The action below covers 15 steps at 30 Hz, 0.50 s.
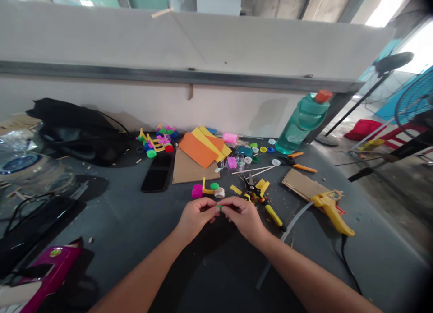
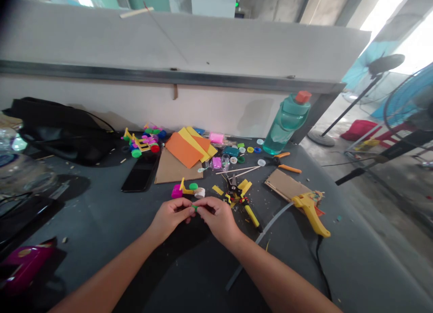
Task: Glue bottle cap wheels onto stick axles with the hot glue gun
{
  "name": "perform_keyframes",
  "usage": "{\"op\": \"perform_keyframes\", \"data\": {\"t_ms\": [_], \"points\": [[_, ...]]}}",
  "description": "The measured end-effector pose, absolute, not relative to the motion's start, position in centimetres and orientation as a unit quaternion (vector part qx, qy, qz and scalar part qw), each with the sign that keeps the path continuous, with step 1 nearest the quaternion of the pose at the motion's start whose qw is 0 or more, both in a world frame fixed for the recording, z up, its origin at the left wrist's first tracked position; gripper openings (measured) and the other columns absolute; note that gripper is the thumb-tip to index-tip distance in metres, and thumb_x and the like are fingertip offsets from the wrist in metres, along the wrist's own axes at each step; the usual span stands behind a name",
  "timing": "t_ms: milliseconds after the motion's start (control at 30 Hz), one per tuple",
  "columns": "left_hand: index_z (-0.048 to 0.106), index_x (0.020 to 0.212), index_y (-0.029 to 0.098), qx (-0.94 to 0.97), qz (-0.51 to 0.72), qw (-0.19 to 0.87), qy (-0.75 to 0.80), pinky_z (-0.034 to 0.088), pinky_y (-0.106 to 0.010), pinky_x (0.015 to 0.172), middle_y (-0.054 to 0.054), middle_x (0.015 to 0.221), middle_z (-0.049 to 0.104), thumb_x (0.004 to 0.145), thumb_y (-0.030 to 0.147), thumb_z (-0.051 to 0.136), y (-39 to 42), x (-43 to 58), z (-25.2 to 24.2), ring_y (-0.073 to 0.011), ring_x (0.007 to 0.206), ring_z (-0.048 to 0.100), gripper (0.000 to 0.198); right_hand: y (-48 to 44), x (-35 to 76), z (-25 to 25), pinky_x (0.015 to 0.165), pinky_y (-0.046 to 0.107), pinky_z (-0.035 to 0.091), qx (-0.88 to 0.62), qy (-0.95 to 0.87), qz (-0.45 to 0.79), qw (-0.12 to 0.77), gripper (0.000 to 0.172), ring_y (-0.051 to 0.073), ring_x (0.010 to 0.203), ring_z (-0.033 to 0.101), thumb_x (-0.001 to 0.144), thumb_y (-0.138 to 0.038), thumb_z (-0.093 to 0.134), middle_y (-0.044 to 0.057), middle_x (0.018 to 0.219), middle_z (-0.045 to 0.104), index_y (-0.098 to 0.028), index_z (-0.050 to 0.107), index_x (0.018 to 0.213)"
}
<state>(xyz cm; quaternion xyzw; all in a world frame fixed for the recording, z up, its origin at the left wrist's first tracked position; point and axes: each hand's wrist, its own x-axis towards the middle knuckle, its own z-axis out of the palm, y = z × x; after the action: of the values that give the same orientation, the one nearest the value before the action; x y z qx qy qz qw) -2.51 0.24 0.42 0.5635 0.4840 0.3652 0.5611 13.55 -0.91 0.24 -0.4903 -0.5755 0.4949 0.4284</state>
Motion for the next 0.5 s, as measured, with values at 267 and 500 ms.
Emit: {"op": "perform_keyframes", "data": {"t_ms": [267, 500], "points": [[0.064, 0.072, 0.015, 0.547, 0.377, 0.576, 0.476, 0.042, -0.022, 0.053, 0.000, 0.062, 0.062, 0.073, 0.033, 0.063, 0.29, -2.53, 0.51, -0.0095, 0.051, 0.052, 0.019, -0.89, 13.53, 0.13, 0.051, 0.022, 0.044, -0.486, -0.563, 0.517, 0.425, 0.019, 0.010, 0.055, 0.052, 0.076, -0.024, 0.056, 0.001, 0.071, 0.064, -0.020, 0.068, 0.091], [0.062, 0.074, 0.014, 0.519, 0.390, 0.595, 0.475, 0.043, -0.023, 0.054, 0.000, 0.064, 0.062, 0.072, 0.031, 0.064, 0.21, -2.47, 0.79, -0.0096, 0.052, 0.052, 0.017, -0.91, 13.50, 0.32, 0.049, 0.022, 0.042, -0.497, -0.534, 0.526, 0.437, 0.022, 0.010, 0.053, 0.050, 0.075, -0.026, 0.059, -0.001, 0.066, 0.060, -0.018, 0.065, 0.094]]}}
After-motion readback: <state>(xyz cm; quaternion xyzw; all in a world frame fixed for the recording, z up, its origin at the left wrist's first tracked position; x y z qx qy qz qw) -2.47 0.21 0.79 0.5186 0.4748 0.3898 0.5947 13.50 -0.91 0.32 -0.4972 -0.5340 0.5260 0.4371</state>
